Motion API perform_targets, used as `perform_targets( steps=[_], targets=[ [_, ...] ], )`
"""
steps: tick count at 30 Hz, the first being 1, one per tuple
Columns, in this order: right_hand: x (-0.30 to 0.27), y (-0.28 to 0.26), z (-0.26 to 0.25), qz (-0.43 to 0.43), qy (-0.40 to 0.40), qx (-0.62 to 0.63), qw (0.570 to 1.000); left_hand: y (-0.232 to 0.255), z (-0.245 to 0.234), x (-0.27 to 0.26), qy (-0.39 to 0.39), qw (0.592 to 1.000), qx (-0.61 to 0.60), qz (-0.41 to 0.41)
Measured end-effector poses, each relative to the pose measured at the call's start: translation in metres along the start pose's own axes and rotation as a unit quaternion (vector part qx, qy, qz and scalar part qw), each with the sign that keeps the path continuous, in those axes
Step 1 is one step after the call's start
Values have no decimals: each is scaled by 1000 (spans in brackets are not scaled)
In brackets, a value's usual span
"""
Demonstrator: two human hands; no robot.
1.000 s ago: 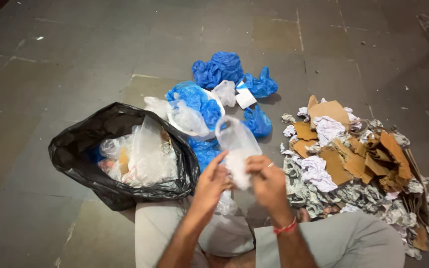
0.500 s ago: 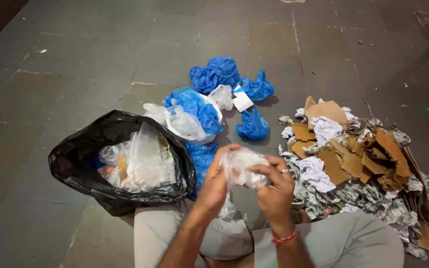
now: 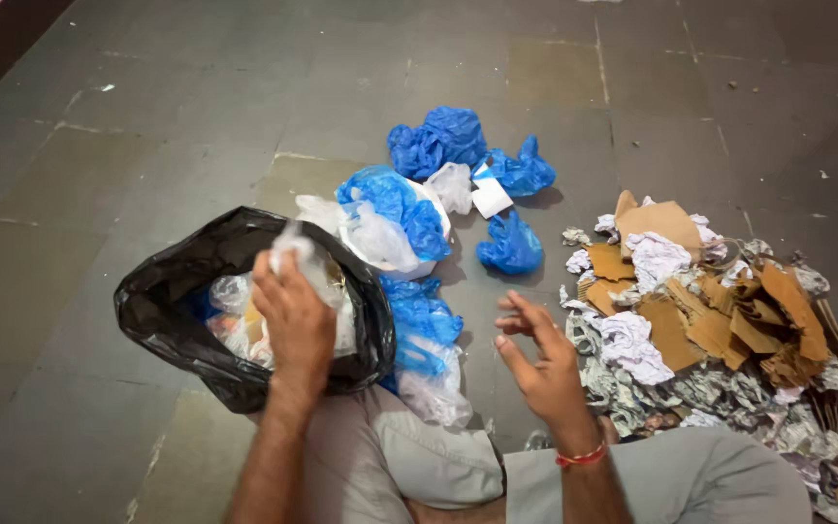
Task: The person sits on a tiled floor and sorts mixed waste into piles. They separate crumpled paper, cardboard, and various plastic bags, then place selected items into a black plastic bag.
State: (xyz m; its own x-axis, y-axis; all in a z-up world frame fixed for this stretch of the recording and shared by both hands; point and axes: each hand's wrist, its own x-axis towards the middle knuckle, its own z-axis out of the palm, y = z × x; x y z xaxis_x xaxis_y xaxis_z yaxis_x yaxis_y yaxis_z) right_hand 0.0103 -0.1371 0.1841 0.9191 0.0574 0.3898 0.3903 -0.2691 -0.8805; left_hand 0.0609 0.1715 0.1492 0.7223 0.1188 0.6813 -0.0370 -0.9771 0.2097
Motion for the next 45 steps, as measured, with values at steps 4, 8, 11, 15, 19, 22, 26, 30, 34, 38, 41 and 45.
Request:
perform_targets(
  steps=[4, 8, 11, 15, 19, 22, 26, 30, 34, 38, 41, 45],
  targets=[
    [-6, 31, 11, 40, -51, -22, 998, -59, 59, -28, -278, 957, 50, 70],
    [-10, 72, 31, 104, -111, -76, 985, -73, 102, -55, -526, 850, -11, 6],
    [-18, 101, 58, 100, -167, -179, 964, -67, 99, -53, -571, 821, -11, -26],
    [-36, 116, 93, 210, -286, -216, 910, -39, 54, -38, -407, 913, -32, -11],
    [-53, 110, 96, 167, -255, -223, 926, 1, 6, -29, -119, 984, -134, 16],
    [-35, 103, 80, 294, -263, -242, 886, 35, -23, -32, -88, 958, -269, -38],
    [-14, 83, 23, 356, -252, -106, 893, 83, -46, -38, -220, 862, -423, -174],
    [-5, 46, -30, 349, -146, 4, 926, 117, -50, -36, -358, 769, -461, -261],
    [-10, 12, -42, -15, -4, -93, 996, 148, -43, -33, -394, 590, -628, -318],
    [-14, -3, -37, -28, -78, 23, 996, 165, -33, -25, -282, 575, -726, -252],
    [-14, -2, -46, -2, -61, 171, 983, 159, -35, -15, -282, 635, -697, -176],
    [-10, 11, -53, 118, -87, 330, 933, 156, -49, -4, -243, 820, -502, 130]
  ],
)
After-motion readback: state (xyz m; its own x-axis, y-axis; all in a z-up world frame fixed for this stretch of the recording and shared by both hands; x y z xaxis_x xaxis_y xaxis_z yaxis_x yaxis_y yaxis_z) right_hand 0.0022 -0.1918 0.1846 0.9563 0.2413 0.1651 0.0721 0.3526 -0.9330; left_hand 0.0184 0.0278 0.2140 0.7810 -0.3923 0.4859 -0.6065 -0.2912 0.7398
